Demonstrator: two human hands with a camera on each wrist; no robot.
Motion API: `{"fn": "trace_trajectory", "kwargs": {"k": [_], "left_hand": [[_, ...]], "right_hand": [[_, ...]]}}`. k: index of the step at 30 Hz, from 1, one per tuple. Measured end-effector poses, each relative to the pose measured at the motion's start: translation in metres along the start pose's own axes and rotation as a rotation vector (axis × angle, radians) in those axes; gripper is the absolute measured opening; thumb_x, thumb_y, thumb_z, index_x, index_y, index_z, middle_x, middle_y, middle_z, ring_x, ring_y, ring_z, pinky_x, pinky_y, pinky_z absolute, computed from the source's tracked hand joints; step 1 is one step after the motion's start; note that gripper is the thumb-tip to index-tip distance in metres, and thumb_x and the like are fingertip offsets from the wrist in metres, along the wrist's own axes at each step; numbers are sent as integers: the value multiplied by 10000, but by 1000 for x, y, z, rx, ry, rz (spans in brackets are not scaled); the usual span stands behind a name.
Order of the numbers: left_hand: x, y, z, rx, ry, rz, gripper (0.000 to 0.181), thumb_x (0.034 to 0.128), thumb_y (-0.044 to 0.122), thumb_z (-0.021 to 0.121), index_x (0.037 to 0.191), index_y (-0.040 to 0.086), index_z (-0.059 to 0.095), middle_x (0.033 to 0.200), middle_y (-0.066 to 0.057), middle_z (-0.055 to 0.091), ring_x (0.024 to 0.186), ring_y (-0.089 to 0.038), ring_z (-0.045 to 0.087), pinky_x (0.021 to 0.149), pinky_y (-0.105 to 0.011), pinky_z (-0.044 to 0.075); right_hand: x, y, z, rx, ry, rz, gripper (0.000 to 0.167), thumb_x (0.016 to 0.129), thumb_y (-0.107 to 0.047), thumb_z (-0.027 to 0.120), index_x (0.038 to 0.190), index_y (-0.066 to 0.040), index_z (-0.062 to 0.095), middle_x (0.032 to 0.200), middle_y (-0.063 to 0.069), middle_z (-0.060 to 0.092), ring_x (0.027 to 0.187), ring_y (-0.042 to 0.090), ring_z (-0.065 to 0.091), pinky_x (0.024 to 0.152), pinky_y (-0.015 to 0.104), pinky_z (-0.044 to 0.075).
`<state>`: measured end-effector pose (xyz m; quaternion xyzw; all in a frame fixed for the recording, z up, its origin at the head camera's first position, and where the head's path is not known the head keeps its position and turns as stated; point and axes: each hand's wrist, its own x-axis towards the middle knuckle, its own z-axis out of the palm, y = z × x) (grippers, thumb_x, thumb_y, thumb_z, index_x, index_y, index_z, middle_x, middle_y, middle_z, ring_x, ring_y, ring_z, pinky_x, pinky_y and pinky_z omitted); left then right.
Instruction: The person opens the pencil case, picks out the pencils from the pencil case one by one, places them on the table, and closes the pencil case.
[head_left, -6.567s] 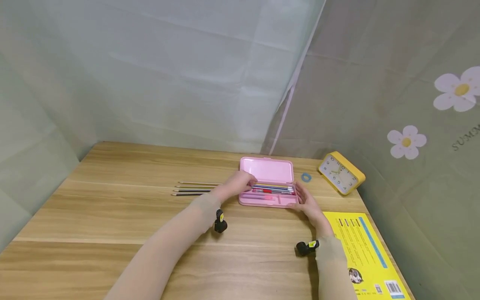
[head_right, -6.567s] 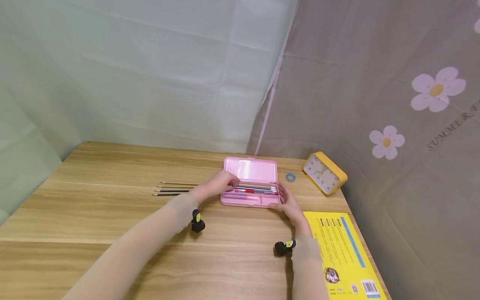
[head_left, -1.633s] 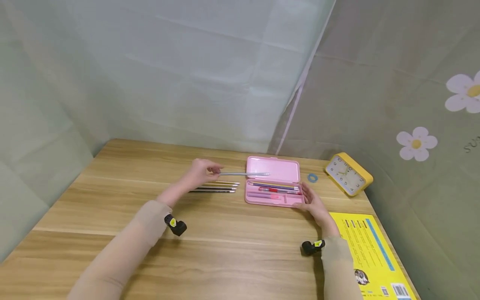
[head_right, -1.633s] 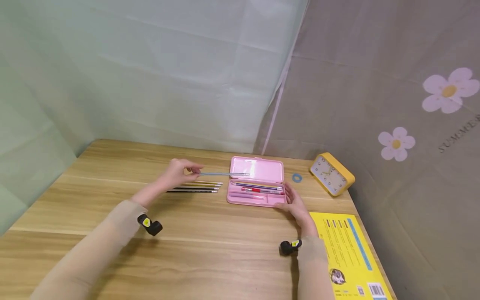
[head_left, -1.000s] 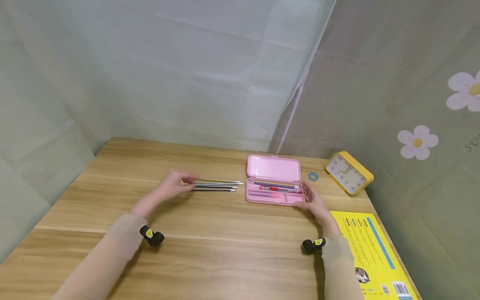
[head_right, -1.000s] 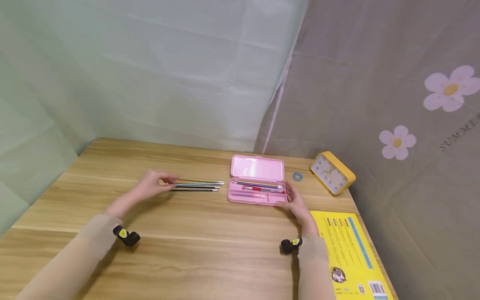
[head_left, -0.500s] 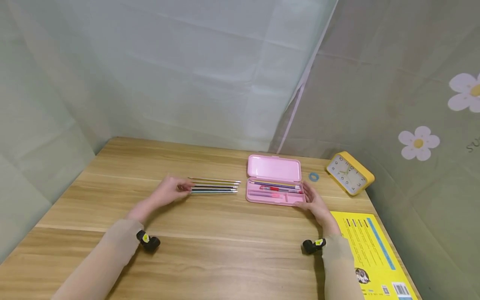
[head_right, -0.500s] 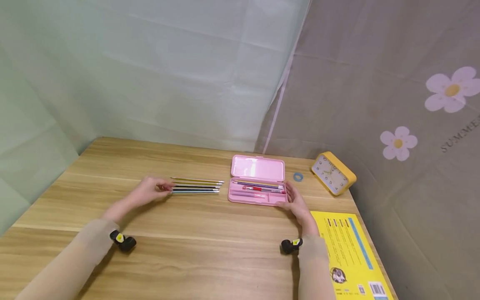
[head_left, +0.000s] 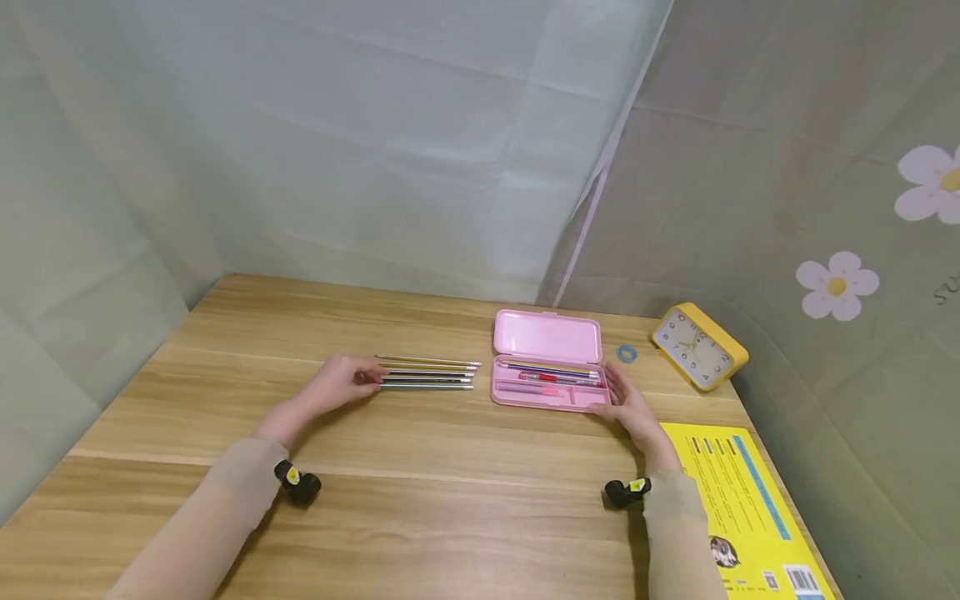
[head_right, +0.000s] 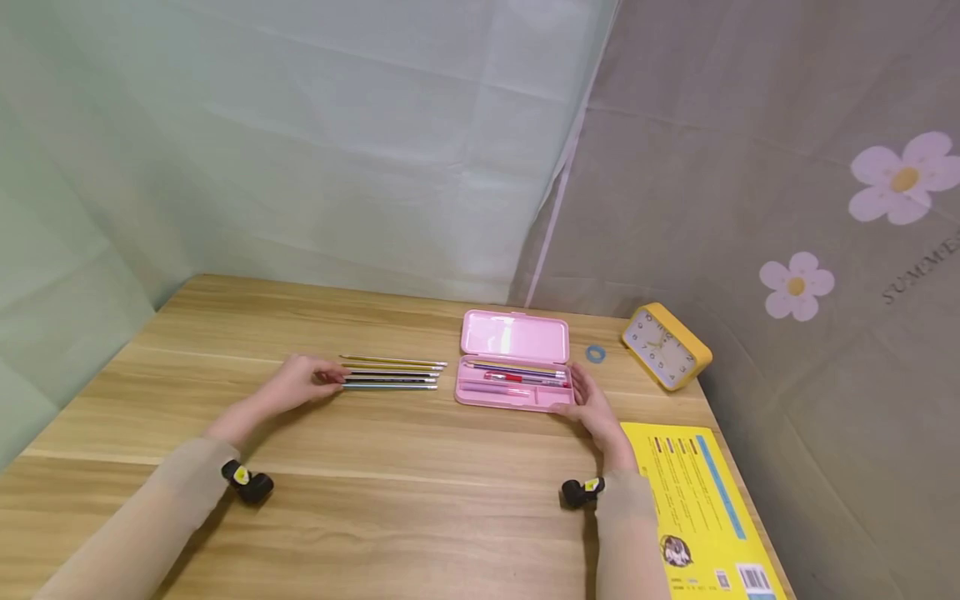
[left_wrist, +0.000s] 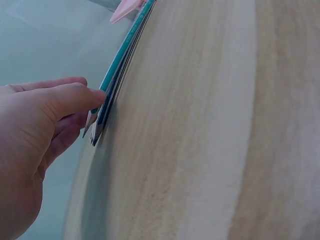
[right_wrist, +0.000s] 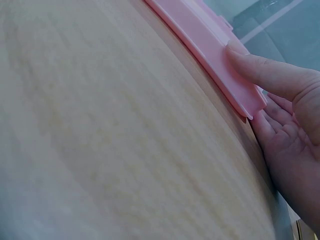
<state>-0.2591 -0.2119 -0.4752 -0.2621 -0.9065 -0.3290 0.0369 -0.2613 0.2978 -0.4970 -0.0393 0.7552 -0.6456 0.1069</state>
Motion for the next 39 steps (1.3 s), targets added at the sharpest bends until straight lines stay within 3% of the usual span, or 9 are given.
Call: {"fn": "trace_trajectory", "kwargs": {"k": [7, 16, 22, 39], "left_hand": [[0, 1, -4, 38, -27, -21, 229, 802, -39, 724, 1031, -49, 722, 887, -132, 754, 812, -263, 722, 773, -416, 599], [-2, 0, -4, 24, -47, -28, 194, 817, -20, 723, 1009, -48, 729, 941, -152, 755, 872, -294, 731, 799, -426, 595], [-3, -1, -3, 45, -42, -8, 185, 815, -10, 733, 998, -32, 740, 947, -142, 757, 880, -286, 733, 801, -421, 596], [-3, 1, -2, 69, -24, -38, 199, 822, -1, 730, 1018, -29, 735, 957, -156, 752, 878, -287, 728, 809, -438, 590]], "right_hand": [[1, 1, 0, -13, 4, 0, 981, 825, 67, 693, 1560, -14, 48, 1641, 166, 96, 1517, 305, 112, 1237, 421, 117], [1, 0, 0, 6, 1, -1, 971, 833, 81, 674, 1559, -10, 36, 1641, 175, 84, 1515, 316, 111, 1235, 427, 116], [1, 2, 0, 5, 5, 4, 975, 828, 80, 680, 1558, -5, 39, 1641, 171, 88, 1516, 308, 111, 1239, 417, 110], [2, 6, -2, -6, -9, -13, 965, 835, 67, 688, 1557, -4, 52, 1636, 185, 107, 1514, 312, 120, 1226, 417, 131]]}}
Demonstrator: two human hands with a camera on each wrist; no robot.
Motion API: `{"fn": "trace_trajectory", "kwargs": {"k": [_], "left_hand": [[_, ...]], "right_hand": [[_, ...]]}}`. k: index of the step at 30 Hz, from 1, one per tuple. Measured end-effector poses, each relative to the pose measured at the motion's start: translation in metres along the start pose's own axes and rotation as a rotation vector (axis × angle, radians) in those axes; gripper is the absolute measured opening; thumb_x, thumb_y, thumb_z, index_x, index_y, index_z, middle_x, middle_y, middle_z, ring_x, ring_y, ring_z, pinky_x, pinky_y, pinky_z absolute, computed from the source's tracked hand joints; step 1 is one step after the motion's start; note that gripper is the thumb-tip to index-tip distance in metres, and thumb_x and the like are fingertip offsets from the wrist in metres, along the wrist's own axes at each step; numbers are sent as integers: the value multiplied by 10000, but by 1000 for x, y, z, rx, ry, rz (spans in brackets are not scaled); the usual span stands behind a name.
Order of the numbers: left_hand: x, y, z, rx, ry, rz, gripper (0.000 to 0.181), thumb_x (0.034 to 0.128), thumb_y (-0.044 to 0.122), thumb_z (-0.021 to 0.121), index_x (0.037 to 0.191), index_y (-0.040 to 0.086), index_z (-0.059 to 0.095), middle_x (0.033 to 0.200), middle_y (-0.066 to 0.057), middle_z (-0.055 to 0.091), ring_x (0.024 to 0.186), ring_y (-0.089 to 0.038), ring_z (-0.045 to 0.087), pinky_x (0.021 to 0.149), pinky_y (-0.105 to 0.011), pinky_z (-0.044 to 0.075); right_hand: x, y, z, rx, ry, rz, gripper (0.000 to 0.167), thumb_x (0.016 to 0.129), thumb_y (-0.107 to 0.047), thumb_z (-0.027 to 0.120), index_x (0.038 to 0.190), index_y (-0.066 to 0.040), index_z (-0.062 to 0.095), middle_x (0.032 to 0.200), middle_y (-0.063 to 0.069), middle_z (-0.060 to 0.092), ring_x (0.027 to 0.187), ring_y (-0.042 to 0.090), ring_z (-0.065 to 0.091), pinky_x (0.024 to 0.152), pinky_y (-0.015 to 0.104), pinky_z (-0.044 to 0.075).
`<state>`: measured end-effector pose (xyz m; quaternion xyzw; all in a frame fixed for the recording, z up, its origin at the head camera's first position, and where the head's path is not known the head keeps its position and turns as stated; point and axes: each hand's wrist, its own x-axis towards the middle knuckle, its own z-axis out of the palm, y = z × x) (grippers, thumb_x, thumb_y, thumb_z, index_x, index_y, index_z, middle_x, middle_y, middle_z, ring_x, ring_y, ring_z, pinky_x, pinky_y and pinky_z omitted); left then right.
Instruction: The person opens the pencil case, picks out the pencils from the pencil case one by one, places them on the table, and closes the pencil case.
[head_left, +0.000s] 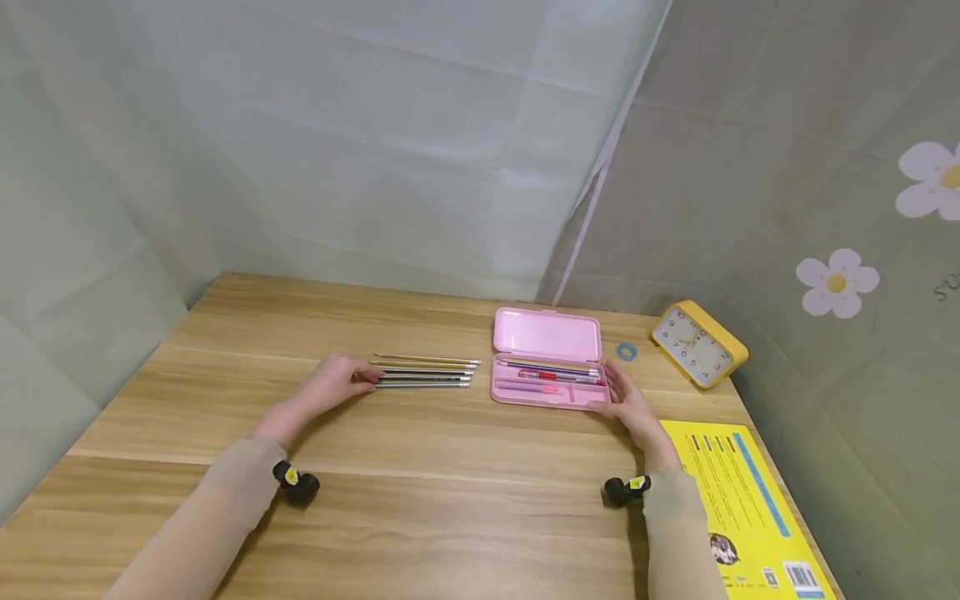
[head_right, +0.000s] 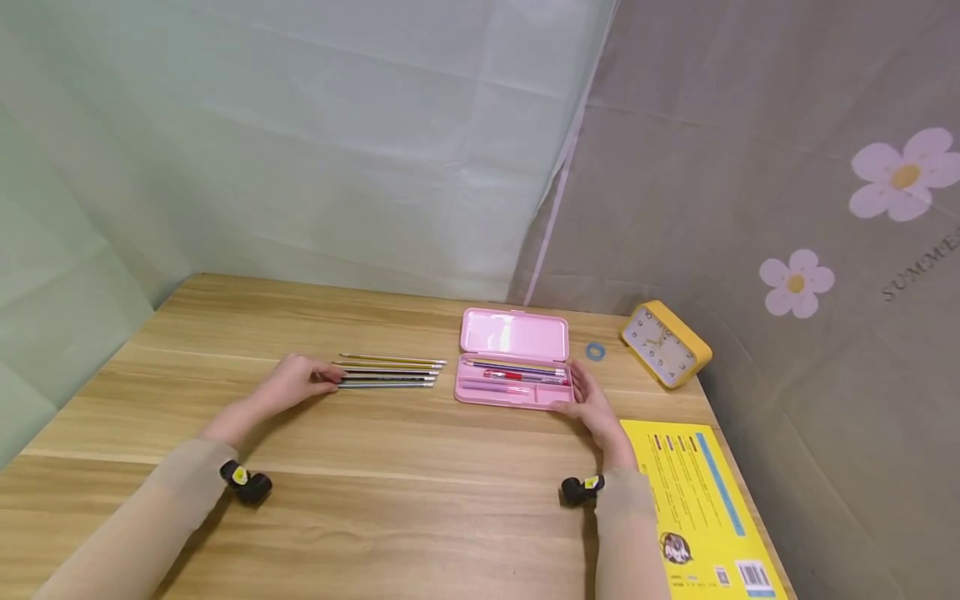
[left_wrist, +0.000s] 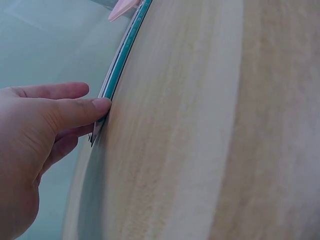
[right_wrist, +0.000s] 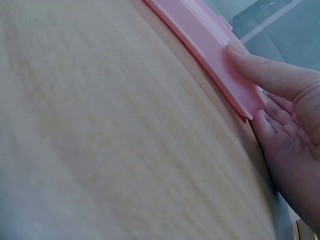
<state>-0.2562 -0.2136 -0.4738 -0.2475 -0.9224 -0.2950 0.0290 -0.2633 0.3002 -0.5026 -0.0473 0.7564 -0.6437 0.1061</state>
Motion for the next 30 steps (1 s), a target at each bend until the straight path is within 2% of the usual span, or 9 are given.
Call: {"fn": "trace_trajectory", "kwargs": {"k": [9, 15, 20, 30], "left_hand": [[3, 0, -3, 12, 30, 20, 209, 799, 11, 757, 1005, -22, 743, 901, -127, 759, 818, -254, 727, 780, -433, 594], [12, 15, -6, 50, 18, 23, 197, 830, 71, 747, 1011, -8, 746, 891, -104, 757, 834, -258, 714, 773, -449, 584], [26, 30, -7, 12, 20, 30, 221, 852, 59, 725, 1058, -21, 734, 913, -113, 758, 861, -268, 714, 789, -446, 585], [69, 68, 3, -15, 61, 146, 237, 860, 49, 714, 1088, -17, 722, 905, -107, 757, 845, -257, 711, 798, -433, 586]], "right_hand": [[-1, -3, 2, 20, 2, 7, 954, 843, 97, 662, 1561, -15, 44, 1637, 185, 99, 1513, 316, 120, 1225, 423, 130], [-1, -4, 1, 3, 4, 5, 950, 845, 80, 672, 1560, -14, 54, 1634, 185, 117, 1512, 316, 132, 1226, 423, 135], [-1, -2, 1, -4, 5, -4, 963, 835, 62, 691, 1558, -8, 60, 1632, 191, 124, 1511, 325, 132, 1228, 428, 130], [0, -1, 1, -21, 12, 6, 970, 831, 37, 703, 1562, -24, 68, 1639, 164, 120, 1514, 306, 134, 1230, 423, 140]]}}
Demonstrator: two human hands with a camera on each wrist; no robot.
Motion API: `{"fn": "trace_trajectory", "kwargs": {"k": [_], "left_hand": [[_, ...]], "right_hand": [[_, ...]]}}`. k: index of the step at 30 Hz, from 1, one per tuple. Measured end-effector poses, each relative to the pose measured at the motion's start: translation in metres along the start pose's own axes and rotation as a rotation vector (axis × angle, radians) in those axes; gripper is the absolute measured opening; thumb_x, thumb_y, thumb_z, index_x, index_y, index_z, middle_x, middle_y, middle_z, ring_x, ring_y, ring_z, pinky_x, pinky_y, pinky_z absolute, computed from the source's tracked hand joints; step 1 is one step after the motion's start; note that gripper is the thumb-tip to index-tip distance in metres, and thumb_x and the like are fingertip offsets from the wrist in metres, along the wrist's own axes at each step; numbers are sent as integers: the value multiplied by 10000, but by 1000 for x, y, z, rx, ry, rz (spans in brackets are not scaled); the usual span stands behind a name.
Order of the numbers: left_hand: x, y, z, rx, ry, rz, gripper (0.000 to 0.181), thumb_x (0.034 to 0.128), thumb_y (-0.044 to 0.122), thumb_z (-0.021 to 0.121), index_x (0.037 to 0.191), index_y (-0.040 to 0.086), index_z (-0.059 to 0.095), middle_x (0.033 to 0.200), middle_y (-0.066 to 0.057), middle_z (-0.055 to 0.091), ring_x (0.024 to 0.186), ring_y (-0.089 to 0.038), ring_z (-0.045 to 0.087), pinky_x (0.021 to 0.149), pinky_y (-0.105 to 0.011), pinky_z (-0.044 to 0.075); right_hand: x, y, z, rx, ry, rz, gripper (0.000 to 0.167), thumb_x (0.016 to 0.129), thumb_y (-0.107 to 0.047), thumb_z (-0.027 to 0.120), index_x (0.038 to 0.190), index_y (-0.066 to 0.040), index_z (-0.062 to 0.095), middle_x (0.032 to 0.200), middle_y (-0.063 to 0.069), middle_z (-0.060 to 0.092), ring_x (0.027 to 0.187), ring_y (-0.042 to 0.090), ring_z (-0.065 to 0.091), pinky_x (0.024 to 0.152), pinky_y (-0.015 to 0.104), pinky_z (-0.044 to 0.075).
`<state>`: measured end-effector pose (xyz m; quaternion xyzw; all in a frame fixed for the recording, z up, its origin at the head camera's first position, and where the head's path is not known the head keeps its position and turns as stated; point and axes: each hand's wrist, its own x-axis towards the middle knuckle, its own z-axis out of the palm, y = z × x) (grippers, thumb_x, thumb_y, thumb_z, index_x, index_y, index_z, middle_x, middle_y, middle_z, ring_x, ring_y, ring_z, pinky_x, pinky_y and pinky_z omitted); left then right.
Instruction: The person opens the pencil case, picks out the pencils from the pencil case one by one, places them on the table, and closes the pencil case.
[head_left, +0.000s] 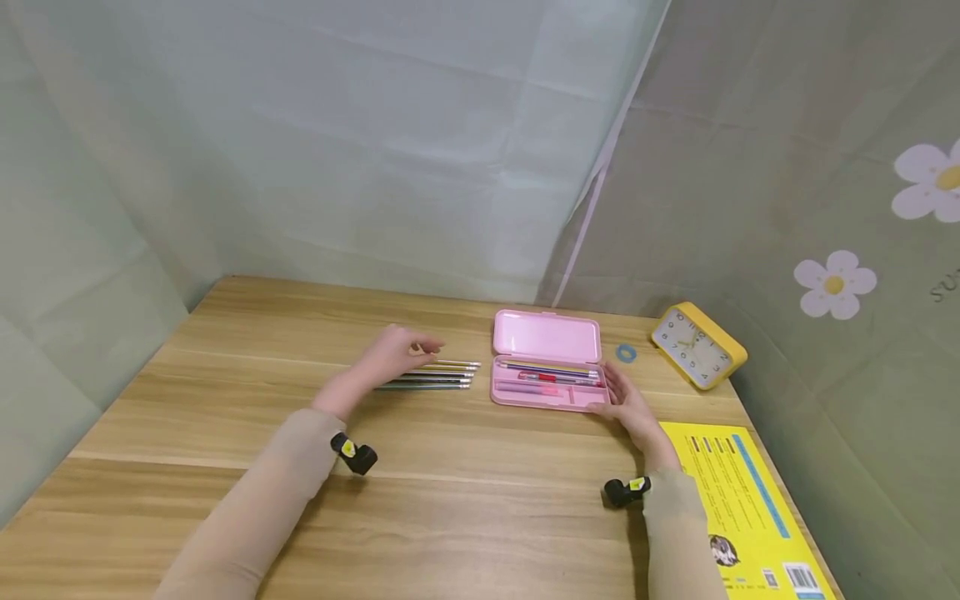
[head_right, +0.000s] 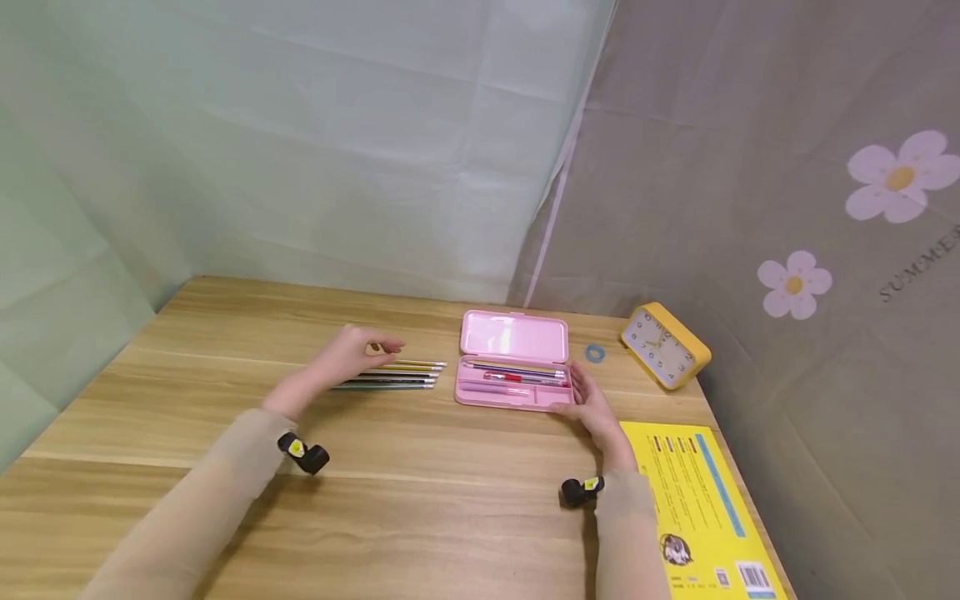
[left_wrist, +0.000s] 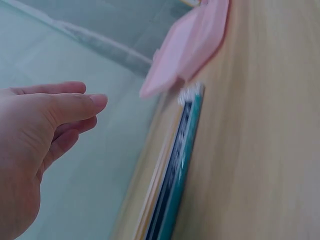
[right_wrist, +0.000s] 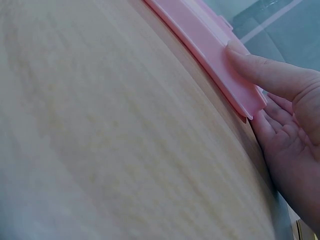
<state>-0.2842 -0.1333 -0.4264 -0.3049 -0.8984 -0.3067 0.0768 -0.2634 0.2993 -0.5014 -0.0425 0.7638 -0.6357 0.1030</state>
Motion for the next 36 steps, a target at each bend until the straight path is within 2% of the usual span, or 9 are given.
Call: {"fn": "trace_trajectory", "kwargs": {"k": [7, 13, 18, 26, 36], "left_hand": [[30, 20, 14, -18, 6, 10, 260, 862, 74, 720, 1113, 5, 715, 986, -107, 753, 903, -246, 697, 851, -402, 576], [50, 30, 28, -56, 52, 67, 320, 839, 53, 733, 1150, -12, 689, 1050, -134, 740, 923, -259, 693, 864, -382, 577], [66, 37, 41, -81, 59, 102, 314, 831, 41, 730, 1136, -25, 692, 1054, -140, 739, 921, -271, 690, 857, -382, 574], [84, 42, 62, -146, 4, 85, 346, 825, 9, 740, 1162, -35, 676, 1083, -156, 730, 934, -314, 683, 833, -432, 573], [94, 38, 86, -88, -103, 32, 369, 860, 44, 716, 1222, 8, 657, 1093, -126, 725, 1000, -247, 684, 894, -342, 571]], "right_hand": [[-2, -3, 1, 12, -2, -7, 958, 836, 69, 673, 1555, 5, 44, 1636, 192, 91, 1512, 334, 111, 1234, 422, 113], [-2, -1, 0, 15, 5, 2, 962, 829, 76, 677, 1556, 2, 51, 1638, 181, 95, 1515, 319, 110, 1239, 415, 106], [0, 0, 0, 10, 6, 3, 966, 827, 62, 690, 1558, -6, 61, 1636, 185, 108, 1513, 327, 119, 1235, 426, 120], [1, 0, 0, 13, 8, 5, 978, 821, 55, 701, 1555, 3, 57, 1633, 192, 108, 1510, 336, 128, 1234, 430, 135], [1, 0, 1, 33, 9, 1, 970, 812, 86, 685, 1549, 21, 57, 1632, 201, 101, 1511, 338, 118, 1239, 424, 121]]}}
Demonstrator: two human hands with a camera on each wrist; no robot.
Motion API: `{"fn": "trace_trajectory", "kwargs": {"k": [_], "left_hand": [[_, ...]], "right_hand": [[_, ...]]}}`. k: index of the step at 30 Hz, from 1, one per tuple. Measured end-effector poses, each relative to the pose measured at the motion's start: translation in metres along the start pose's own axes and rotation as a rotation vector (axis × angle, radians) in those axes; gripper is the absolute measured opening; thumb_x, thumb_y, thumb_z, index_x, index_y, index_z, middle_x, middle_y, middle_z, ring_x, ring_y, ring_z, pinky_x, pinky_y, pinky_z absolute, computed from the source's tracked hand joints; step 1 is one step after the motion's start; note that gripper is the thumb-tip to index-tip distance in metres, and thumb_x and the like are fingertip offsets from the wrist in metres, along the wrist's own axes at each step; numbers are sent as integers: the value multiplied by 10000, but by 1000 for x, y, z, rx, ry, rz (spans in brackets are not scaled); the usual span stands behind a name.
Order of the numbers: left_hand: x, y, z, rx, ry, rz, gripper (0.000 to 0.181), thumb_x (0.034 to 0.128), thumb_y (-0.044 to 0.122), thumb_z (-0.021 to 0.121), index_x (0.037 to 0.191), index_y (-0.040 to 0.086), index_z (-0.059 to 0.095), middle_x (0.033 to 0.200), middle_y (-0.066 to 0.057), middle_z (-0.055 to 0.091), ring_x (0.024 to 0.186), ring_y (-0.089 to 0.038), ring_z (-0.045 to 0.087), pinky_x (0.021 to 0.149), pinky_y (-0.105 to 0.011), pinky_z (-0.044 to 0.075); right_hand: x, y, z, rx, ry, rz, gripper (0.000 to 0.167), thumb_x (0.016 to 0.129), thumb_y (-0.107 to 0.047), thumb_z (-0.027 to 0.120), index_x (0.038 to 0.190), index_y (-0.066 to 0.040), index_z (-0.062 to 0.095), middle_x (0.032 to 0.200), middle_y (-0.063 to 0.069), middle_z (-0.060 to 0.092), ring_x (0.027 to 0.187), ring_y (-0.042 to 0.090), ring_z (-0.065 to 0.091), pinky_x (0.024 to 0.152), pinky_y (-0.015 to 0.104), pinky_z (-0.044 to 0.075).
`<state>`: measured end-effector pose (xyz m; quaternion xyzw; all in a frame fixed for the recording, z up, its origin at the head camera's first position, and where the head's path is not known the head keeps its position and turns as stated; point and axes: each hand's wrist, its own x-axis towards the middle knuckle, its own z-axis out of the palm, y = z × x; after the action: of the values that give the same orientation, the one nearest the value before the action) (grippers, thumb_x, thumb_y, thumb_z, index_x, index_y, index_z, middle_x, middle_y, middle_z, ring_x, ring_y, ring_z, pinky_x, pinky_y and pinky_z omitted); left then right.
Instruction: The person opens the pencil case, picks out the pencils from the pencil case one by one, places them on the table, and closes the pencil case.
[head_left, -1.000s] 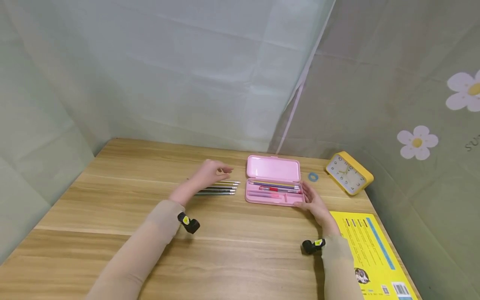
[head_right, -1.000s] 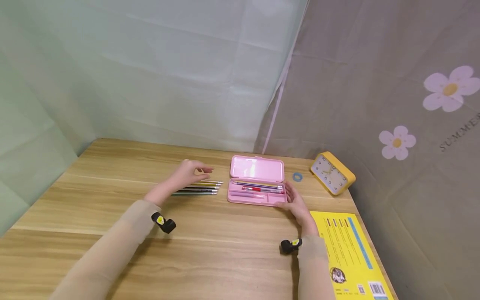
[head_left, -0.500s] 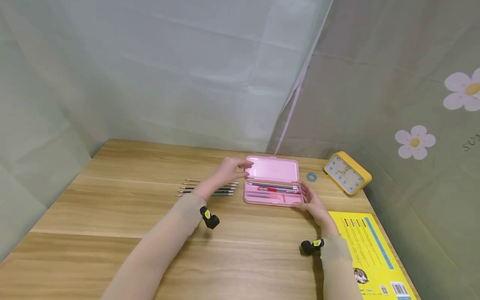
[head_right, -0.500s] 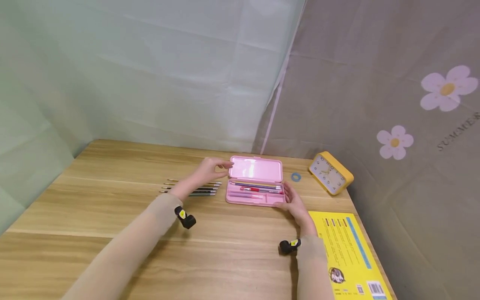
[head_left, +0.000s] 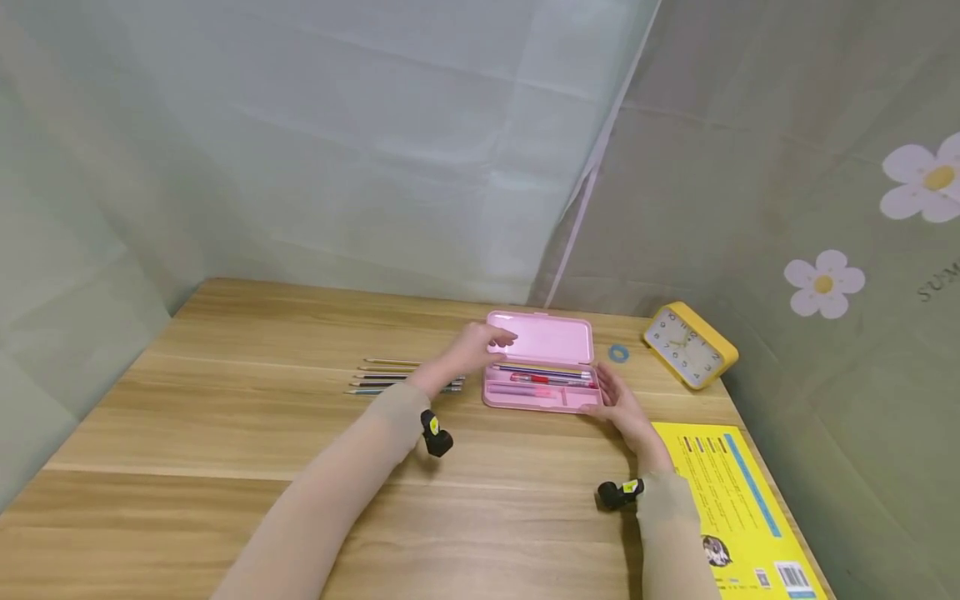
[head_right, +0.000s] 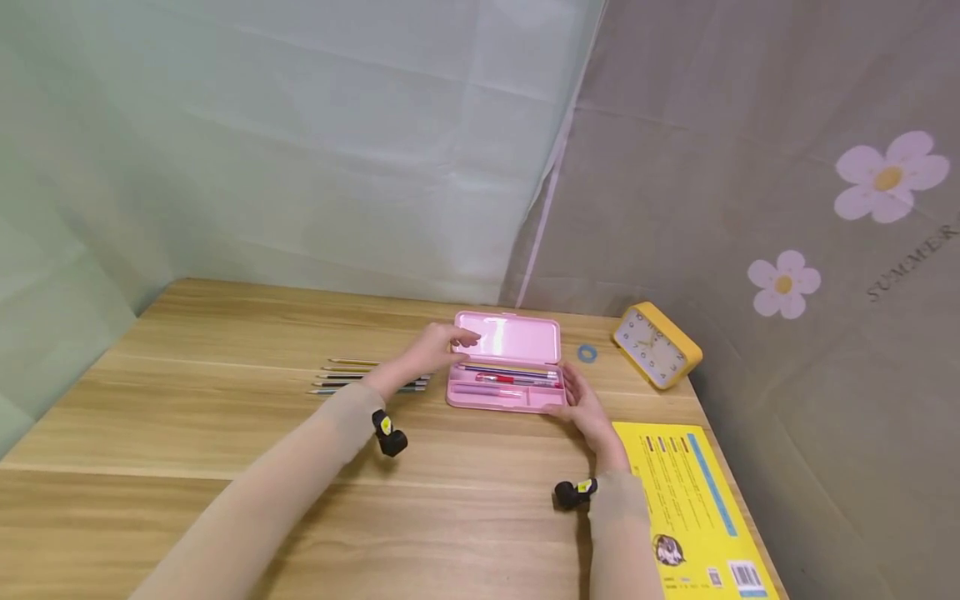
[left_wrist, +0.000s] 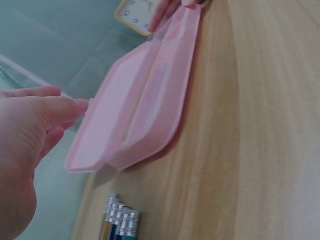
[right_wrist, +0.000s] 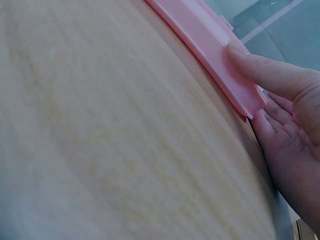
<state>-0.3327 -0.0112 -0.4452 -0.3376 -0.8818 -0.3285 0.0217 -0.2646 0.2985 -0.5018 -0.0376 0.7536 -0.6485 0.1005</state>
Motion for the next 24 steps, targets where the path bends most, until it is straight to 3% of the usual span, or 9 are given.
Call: {"fn": "trace_trajectory", "kwargs": {"k": [13, 24], "left_hand": [[0, -6, 22, 19, -100, -38, 349, 874, 26, 684, 1220, -10, 652, 1149, -134, 715, 1065, -235, 689, 956, -321, 550], [0, -5, 25, 50, -154, -44, 344, 879, 44, 696, 1218, -4, 659, 1181, -124, 705, 1125, -241, 662, 1015, -349, 513]], "right_hand": [[-3, -2, 1, 1, 4, 7, 979, 808, 84, 691, 1554, 4, 62, 1634, 193, 105, 1512, 332, 118, 1236, 422, 127], [-1, -1, 0, -8, -2, 0, 960, 818, 82, 681, 1553, 8, 68, 1633, 196, 107, 1513, 333, 114, 1237, 432, 122]]}}
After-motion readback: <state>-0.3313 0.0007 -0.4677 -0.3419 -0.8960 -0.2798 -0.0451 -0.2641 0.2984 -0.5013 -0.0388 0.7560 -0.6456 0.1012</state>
